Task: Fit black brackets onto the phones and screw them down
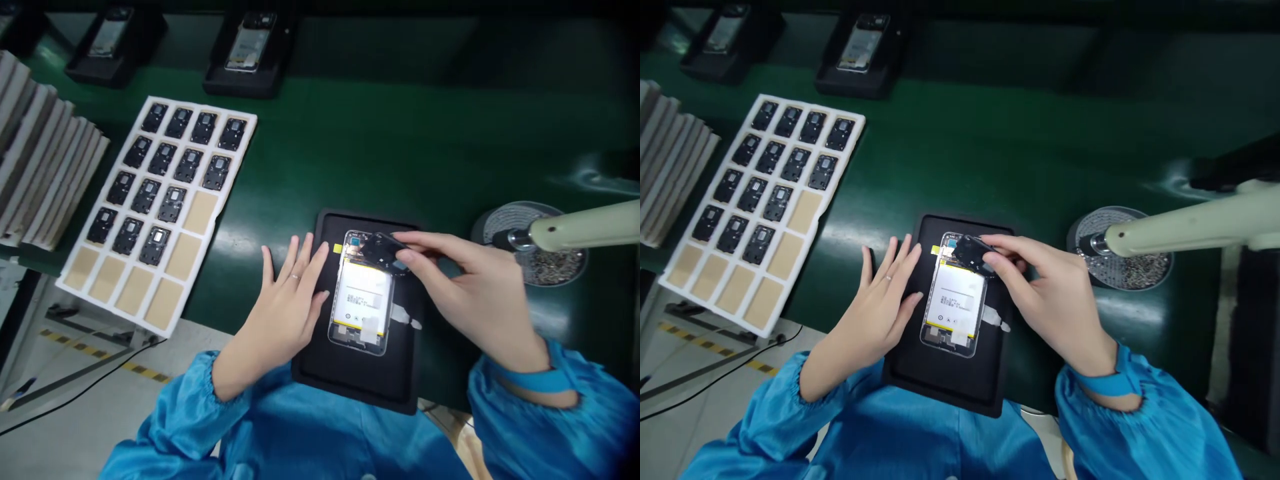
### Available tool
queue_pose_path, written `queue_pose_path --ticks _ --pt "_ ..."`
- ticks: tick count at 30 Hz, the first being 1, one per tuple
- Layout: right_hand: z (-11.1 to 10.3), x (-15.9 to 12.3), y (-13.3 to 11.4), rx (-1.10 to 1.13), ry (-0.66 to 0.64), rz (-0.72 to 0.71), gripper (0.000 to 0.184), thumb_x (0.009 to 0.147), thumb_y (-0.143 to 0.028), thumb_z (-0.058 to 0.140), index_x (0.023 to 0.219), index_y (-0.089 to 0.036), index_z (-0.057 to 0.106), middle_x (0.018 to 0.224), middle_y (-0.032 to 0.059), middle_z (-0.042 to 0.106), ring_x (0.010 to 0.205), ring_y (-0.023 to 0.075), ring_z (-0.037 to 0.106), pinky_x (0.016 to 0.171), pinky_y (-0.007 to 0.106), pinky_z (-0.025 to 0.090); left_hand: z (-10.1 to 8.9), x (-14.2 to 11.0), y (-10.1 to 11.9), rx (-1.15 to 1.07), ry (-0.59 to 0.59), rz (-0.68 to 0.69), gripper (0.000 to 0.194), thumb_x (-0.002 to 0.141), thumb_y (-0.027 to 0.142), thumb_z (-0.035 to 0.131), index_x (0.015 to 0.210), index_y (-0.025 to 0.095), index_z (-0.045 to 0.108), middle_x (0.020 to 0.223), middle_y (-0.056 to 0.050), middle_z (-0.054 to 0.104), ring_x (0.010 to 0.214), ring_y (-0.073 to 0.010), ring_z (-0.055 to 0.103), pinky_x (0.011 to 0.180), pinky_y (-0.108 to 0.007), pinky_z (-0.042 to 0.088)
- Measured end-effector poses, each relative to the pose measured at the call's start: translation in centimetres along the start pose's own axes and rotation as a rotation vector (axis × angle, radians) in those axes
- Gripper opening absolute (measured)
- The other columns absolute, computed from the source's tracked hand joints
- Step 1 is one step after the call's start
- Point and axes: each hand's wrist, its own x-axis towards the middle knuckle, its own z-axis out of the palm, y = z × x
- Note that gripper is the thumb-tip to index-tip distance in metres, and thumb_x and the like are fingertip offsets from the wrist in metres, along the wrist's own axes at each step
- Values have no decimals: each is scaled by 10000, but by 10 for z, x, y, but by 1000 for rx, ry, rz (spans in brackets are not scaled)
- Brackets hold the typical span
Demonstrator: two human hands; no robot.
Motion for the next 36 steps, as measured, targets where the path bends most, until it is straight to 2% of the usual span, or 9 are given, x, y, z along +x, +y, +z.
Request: queue_pose_path --ticks 3,5,10,14,17,22,26,31,36 --pt "1 -2 -2 38 -81 -73 191 1258 -410 796 1362 -363 948 1233 42 953 1000 293 923 855 428 758 -3 -10 7 24 -25 19 866 1320 307 451 2062 285 6 2063 -274 364 1966 -484 234 1549 -963 237" --pt "3 -2 -4 59 -128 -118 191 1258 -373 797 1388 -368 937 1261 32 953 1084 302 929 924 444 763 -9 -15 9 48 -41 35 837 1317 328 501 2057 268 115 2068 -274 350 1961 -513 233 1524 -987 276" --pt "7 -1 -6 26 -107 -152 209 1260 -334 776 1404 -341 926 1245 56 940 1076 298 915 970 465 770 -21 -11 20 62 -49 79 695 1273 333 645 1938 244 464 2092 -242 322 1951 -528 299 1534 -942 340" --pt "9 0 -8 4 -81 -122 193 1266 -369 772 1381 -341 925 1193 66 926 1020 287 901 909 437 768 -20 0 30 47 -81 105 620 1229 380 755 1826 277 618 2084 -216 366 1936 -538 360 1519 -932 413" --pt "10 2 -10 -7 -78 -103 191 1262 -371 776 1378 -350 927 1171 69 922 998 290 898 876 432 766 -14 5 33 37 -66 115 594 1231 404 755 1801 280 642 2072 -214 405 1933 -526 386 1525 -923 419" --pt "8 6 -12 -8 -98 -155 203 1260 -298 774 1406 -330 911 1192 63 923 1015 272 900 900 409 763 -6 7 32 67 -44 126 663 1261 505 695 1837 193 595 2022 -304 465 1902 -568 443 1496 -994 385" --pt "5 7 -11 -25 -122 -119 194 1261 -337 775 1397 -344 913 1182 64 917 1004 282 892 897 425 756 -4 6 32 36 -54 81 730 1207 524 800 1867 295 589 2042 -236 467 1918 -571 408 1536 -999 290" --pt "4 8 -13 -8 -122 -105 189 1254 -330 779 1380 -343 920 1165 59 911 973 269 880 883 406 744 -2 6 33 24 -41 56 728 1214 603 780 1873 382 562 2032 -187 508 1923 -525 424 1565 -969 256" --pt "3 8 -16 -10 -112 -121 197 1248 -304 786 1392 -334 917 1160 59 915 937 261 876 833 392 740 -1 8 38 85 -23 79 694 1253 643 681 1832 269 599 1993 -253 549 1906 -528 458 1547 -964 289"
